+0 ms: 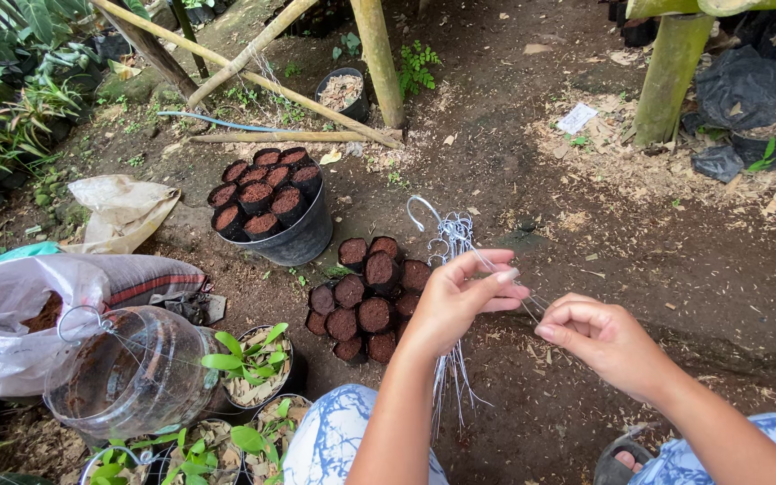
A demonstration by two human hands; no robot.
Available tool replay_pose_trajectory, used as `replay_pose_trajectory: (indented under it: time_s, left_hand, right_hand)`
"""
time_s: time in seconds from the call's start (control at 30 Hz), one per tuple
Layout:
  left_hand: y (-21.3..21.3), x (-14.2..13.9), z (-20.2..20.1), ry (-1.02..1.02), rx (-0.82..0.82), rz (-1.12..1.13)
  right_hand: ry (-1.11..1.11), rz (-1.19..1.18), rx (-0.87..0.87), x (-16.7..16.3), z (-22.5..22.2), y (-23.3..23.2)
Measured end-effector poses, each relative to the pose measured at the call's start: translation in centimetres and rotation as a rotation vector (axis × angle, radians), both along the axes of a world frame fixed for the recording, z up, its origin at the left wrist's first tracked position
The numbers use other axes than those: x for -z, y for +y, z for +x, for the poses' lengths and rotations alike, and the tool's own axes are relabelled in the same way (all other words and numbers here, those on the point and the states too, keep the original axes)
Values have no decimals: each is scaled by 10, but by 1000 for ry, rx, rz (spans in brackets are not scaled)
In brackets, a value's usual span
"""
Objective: The person sits on the ground in a plant nursery and bends lengths of wire by hand into hooks and hanger loops. They then attach a formed wire hanger around the rim of a potted plant, threading and twisting the wire ends to secure it to the pot.
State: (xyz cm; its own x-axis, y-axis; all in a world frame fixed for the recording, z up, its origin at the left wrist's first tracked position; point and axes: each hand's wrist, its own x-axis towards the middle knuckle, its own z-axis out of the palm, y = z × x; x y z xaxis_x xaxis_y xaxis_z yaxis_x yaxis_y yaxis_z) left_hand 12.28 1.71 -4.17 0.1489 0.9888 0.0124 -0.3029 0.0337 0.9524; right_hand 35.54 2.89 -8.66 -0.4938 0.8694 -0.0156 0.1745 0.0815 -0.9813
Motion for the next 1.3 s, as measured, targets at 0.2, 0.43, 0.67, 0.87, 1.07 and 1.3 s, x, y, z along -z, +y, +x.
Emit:
replay_pose_trajectory:
  time_s: [0.2, 0.43, 0.67, 0.87, 1.07, 1.3]
  left_hand:
    - [1, 0, -4, 104, 0, 62]
    - [1, 1, -10, 54, 69, 60]
    - [-1, 0, -4, 61, 32, 77]
    - [-1, 0, -1, 109, 21, 94]
    - [0, 1, 1, 81, 21, 79]
    - [3, 6, -2, 63, 67, 90]
  right_hand:
    - [-48, -65, -37, -8, 8, 7]
    - [-86, -4, 107, -3, 23, 22]
    - [84, 3, 59, 10, 15, 17]
    - [12, 154, -44, -6, 8, 6]
    - [-236, 323, 247, -16, -13, -12]
    - [-38, 131, 215, -3, -4, -3]
